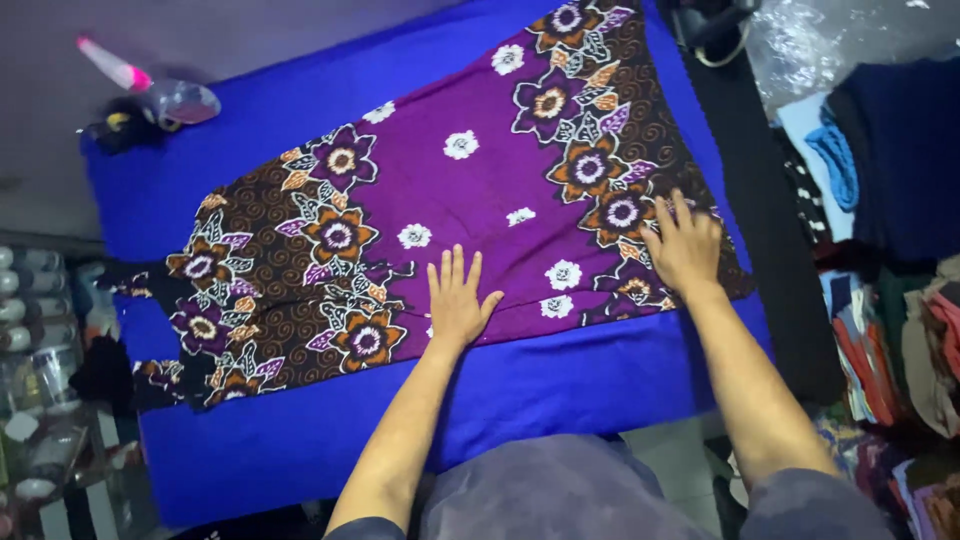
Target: Ironing and folding a purple patterned garment on an ironing board.
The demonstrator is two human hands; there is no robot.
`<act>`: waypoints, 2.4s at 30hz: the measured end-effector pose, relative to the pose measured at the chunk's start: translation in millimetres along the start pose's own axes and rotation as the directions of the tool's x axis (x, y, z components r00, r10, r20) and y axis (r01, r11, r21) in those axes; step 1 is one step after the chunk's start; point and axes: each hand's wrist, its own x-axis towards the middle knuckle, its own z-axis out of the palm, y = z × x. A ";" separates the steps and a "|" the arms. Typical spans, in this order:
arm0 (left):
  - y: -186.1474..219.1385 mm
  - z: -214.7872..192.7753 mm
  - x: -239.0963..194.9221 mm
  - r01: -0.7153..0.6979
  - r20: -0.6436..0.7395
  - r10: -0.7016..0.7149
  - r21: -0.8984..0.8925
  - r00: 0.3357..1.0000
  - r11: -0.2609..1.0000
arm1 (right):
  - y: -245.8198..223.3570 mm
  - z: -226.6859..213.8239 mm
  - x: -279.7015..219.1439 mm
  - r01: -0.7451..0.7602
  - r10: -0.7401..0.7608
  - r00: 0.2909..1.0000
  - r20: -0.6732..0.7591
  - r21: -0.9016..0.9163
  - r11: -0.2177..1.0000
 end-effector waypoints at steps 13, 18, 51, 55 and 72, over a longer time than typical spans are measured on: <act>-42.8 -45.7 53.5 -0.062 -0.297 0.014 -0.153 0.955 0.986 | -45.2 29.4 64.9 -0.211 0.230 0.971 -0.065 0.221 0.952; -91.7 -54.3 129.4 0.040 -0.307 -0.070 -0.102 0.949 0.994 | -74.4 56.2 166.2 -0.196 0.269 0.958 -0.097 0.464 0.864; -131.1 -120.5 115.5 -0.242 -0.201 0.240 0.018 0.950 0.970 | -44.4 47.9 130.5 -0.069 0.830 0.288 0.478 0.875 -0.480; -116.6 -108.7 64.8 -0.279 -0.171 0.273 -0.012 0.947 0.960 | -51.9 70.1 48.0 -0.148 0.833 0.275 0.481 0.877 -0.457; -72.3 -97.0 1.3 -0.283 -0.193 0.281 0.017 0.940 0.959 | 21.5 106.2 -64.5 -0.251 0.903 0.427 -0.053 0.952 0.174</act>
